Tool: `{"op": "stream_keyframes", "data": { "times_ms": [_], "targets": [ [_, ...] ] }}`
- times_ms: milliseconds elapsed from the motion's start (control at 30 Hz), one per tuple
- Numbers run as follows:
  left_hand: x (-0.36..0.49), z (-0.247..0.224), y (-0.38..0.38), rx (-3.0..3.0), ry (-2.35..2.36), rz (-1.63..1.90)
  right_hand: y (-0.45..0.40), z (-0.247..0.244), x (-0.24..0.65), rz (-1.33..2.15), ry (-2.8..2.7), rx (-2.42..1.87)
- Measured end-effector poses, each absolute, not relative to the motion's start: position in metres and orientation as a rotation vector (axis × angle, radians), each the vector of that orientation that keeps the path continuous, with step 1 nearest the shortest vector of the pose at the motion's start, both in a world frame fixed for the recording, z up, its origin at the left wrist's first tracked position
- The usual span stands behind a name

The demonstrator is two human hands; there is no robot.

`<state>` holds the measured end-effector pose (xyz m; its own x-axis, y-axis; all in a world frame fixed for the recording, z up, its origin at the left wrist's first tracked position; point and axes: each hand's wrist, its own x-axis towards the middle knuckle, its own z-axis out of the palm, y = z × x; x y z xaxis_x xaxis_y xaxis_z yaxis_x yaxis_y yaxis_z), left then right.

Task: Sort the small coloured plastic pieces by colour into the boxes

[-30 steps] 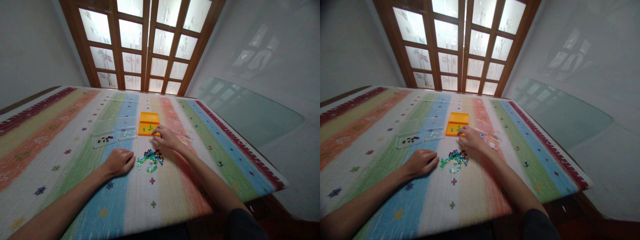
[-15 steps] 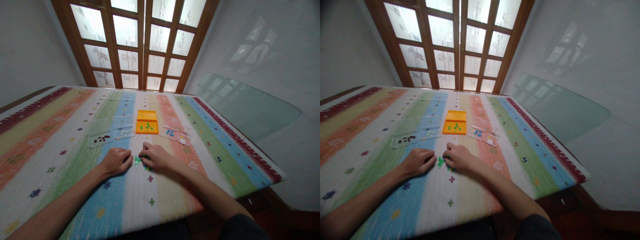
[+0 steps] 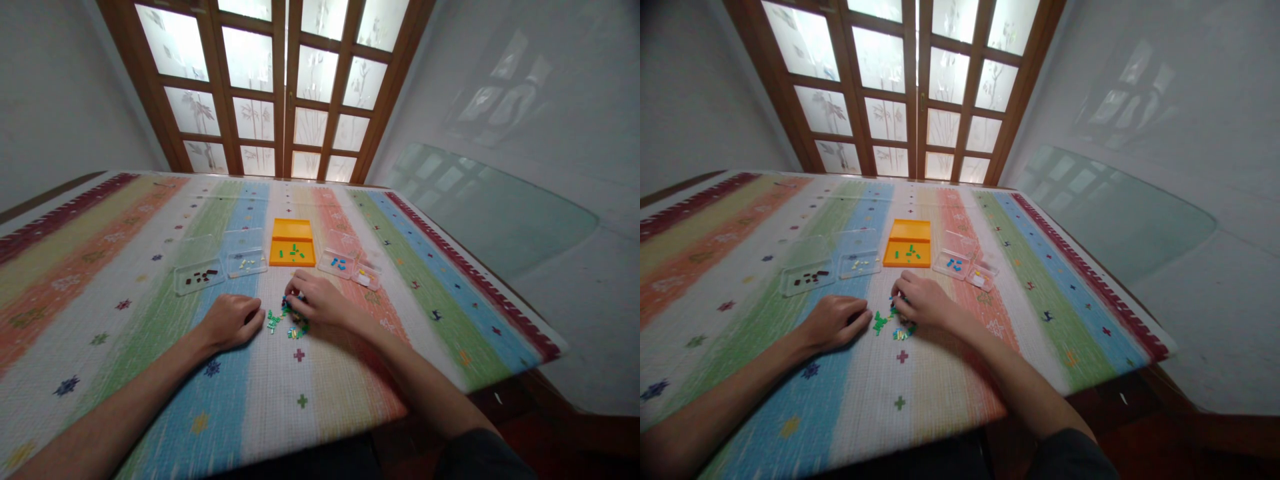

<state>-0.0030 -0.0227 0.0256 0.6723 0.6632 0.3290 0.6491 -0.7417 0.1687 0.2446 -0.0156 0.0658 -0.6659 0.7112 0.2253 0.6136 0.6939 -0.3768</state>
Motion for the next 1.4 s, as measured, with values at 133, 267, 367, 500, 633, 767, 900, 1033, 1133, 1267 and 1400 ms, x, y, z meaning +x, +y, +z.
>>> {"op": "stream_keyframes", "data": {
  "times_ms": [133, 267, 367, 500, 633, 767, 900, 1033, 1133, 1267, 1400],
  "targets": [
    [-0.004, 0.024, -0.022, 2.838, 1.097, 0.597, 0.005, 0.073, 0.282, 0.281, -2.311, -1.167],
    [-0.004, 0.022, -0.022, 2.837, 1.089, 0.598, 0.021, 0.071, 0.317, 0.199, -2.153, -1.401],
    [-0.004, 0.021, -0.021, 2.823, 1.1, 0.594, 0.026, 0.067, 0.331, 0.115, -2.129, -1.57],
    [-0.004, 0.02, -0.02, 2.811, 1.111, 0.585, 0.028, 0.063, 0.335, 0.065, -2.189, -1.722],
    [-0.003, 0.021, -0.021, 2.813, 1.119, 0.577, 0.022, 0.064, 0.327, 0.048, -2.216, -1.648],
    [-0.002, 0.023, -0.022, 2.815, 1.127, 0.561, 0.002, 0.07, 0.3, 0.382, -2.408, -1.228],
    [-0.002, 0.023, -0.022, 2.822, 1.131, 0.557, -0.025, 0.072, 0.267, 0.826, -2.707, -0.81],
    [-0.002, 0.024, -0.023, 2.834, 1.126, 0.566, -0.036, 0.067, 0.251, 0.711, -2.813, -0.882],
    [-0.002, 0.024, -0.023, 2.841, 1.111, 0.583, -0.036, 0.064, 0.25, 0.639, -2.84, -0.92],
    [-0.001, 0.026, -0.023, 2.839, 1.108, 0.595, -0.034, 0.061, 0.252, 0.601, -2.839, -0.921],
    [-0.001, 0.026, -0.023, 2.839, 1.111, 0.588, -0.035, 0.06, 0.252, 0.572, -2.831, -0.9]
  ]
}}
